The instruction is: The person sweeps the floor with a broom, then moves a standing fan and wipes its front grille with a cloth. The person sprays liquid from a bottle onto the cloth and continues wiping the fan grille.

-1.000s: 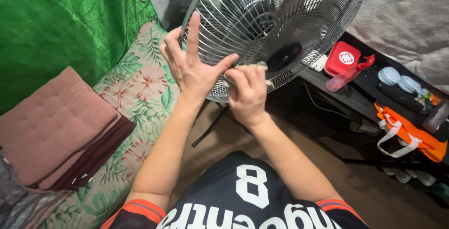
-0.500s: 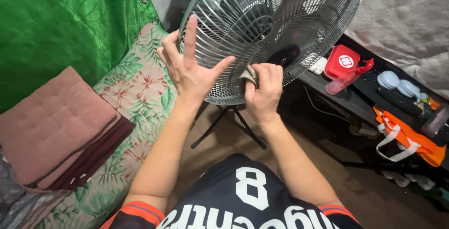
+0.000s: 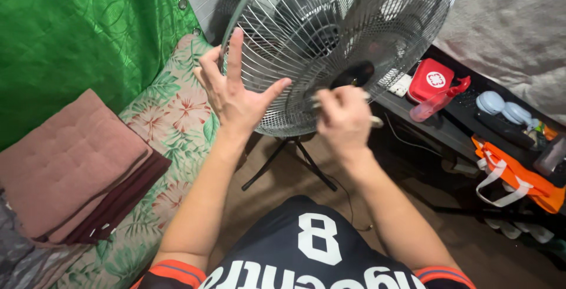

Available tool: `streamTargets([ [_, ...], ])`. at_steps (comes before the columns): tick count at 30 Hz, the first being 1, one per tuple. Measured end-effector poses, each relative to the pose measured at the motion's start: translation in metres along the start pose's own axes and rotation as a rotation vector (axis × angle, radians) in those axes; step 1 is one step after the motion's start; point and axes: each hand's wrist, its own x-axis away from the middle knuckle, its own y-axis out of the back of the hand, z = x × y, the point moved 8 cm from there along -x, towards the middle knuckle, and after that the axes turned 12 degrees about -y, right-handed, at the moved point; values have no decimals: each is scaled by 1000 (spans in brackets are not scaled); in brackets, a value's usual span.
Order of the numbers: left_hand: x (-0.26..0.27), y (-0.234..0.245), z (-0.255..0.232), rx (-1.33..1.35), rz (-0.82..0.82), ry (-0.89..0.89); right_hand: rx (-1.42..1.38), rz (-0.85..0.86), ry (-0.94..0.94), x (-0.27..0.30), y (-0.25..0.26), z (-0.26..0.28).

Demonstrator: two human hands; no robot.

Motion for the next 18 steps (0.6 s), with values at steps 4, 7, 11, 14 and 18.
streamTargets([
  [4, 1, 0, -4, -13, -1, -1, -111, -15, 50, 13, -4, 22],
  [7, 2, 0, -6, -24, 1, 7, -205, -6, 74, 16, -5, 28],
  [11, 5, 0, -11, -7, 3, -11, -155, 2, -113, 8, -5, 2],
  [14, 6, 0, -11, -15, 10, 2, -45, 21, -230, 4, -8, -14],
  [18, 5, 3, -12, -13, -23, -19, -73, 1, -94, 12, -12, 1],
])
